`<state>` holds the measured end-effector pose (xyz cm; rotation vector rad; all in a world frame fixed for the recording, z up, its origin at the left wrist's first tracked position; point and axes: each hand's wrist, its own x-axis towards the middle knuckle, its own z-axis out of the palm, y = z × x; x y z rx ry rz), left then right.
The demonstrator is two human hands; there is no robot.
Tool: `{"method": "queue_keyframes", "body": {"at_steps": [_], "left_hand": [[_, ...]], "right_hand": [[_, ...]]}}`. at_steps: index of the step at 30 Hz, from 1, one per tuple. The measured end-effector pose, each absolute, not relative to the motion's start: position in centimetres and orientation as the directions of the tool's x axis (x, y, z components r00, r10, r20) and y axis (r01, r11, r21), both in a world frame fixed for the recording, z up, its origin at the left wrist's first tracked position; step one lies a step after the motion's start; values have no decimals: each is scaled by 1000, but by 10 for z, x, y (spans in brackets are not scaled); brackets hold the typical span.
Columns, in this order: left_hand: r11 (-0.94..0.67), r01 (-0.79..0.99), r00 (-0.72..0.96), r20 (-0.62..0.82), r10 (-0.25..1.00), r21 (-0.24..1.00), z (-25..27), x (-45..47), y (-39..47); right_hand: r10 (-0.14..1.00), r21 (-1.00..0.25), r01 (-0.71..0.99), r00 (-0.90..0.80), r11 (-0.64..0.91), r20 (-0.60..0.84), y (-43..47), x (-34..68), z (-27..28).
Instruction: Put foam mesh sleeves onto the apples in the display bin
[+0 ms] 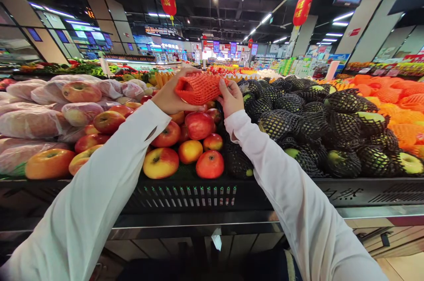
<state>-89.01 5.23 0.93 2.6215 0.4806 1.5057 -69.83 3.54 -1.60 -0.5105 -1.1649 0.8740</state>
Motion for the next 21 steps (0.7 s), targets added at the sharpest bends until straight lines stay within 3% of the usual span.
{"method": "queue_keyframes", "body": {"at_steps": [7,12,21], "left_hand": [[-940,257,476,817,325,224,10,-887,43],[-947,236,485,818,309,218,12,-886,39],[-961,210,529,805,268,182,16,-883,35]], "right_hand": [[903,-824,-401,22,401,429,36,-697,-15],[844,-811,-288,-19,509,536,25,-703,-10],[834,-772,-333,102,542,542,41,-696,-17]]}}
